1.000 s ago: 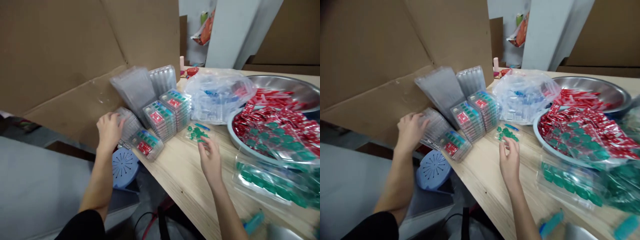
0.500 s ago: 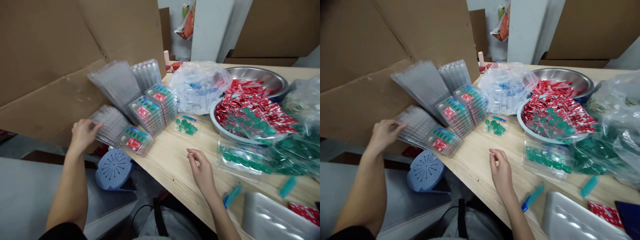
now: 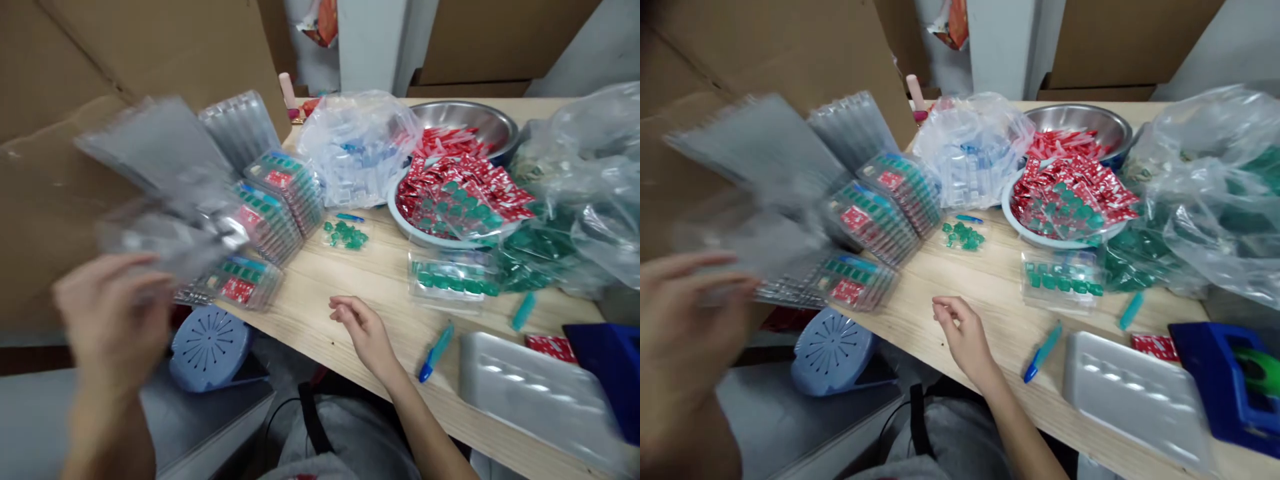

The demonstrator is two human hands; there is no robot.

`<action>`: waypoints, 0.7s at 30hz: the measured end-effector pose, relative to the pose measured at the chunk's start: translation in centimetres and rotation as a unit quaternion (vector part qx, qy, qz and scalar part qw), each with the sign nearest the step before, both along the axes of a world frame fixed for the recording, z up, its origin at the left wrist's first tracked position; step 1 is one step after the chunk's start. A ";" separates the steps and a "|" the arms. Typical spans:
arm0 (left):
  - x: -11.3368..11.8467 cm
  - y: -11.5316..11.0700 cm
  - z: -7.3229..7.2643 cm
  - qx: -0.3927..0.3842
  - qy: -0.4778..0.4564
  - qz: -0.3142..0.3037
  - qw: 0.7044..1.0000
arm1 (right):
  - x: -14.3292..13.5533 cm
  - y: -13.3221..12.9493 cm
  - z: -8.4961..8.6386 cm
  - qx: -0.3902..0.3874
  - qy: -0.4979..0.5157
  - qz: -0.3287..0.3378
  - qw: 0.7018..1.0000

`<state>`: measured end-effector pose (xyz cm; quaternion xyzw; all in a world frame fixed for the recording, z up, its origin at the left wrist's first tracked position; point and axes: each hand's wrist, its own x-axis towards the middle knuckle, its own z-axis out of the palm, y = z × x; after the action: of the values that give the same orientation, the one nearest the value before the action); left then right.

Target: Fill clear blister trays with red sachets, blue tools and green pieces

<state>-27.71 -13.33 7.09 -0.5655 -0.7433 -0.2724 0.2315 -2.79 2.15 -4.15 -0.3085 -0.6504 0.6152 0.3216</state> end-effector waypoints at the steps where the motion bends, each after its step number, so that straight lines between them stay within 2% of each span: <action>1: 1.9 1.0 -1.2 -0.002 0.066 -0.046 0.997 | 0.3 0.0 0.3 -0.041 0.039 0.006 0.998; 3: 5.1 2.9 -3.5 0.006 0.125 -0.141 0.982 | 1.2 0.1 1.1 -0.117 0.118 0.005 0.986; 4: 6.3 3.8 -4.5 0.008 0.134 -0.169 0.977 | 1.8 0.2 1.4 -0.140 0.142 -0.004 0.980; 7: 8.3 5.3 -6.3 0.016 0.132 -0.214 0.968 | 3.2 0.3 2.4 -0.146 0.144 -0.044 0.978; 11: 8.7 5.2 -6.6 0.018 0.134 -0.238 0.962 | 4.2 0.1 3.0 -0.119 0.149 -0.078 0.978; 14: 8.6 5.0 -6.4 0.032 0.112 -0.224 0.968 | 4.3 0.0 2.9 -0.114 0.154 -0.090 0.977; 18: 8.4 5.6 -6.5 0.036 0.067 -0.188 0.979 | 4.3 0.3 2.3 -0.139 0.140 -0.104 0.975; 21: 8.4 6.6 -7.3 -0.001 0.057 -0.183 0.982 | 4.6 0.5 1.5 -0.145 0.100 -0.109 0.978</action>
<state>-19.36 -6.76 -0.20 -0.7065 -0.6133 -0.2766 0.2197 1.79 2.61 -2.68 -0.3579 -0.4813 0.6921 0.4016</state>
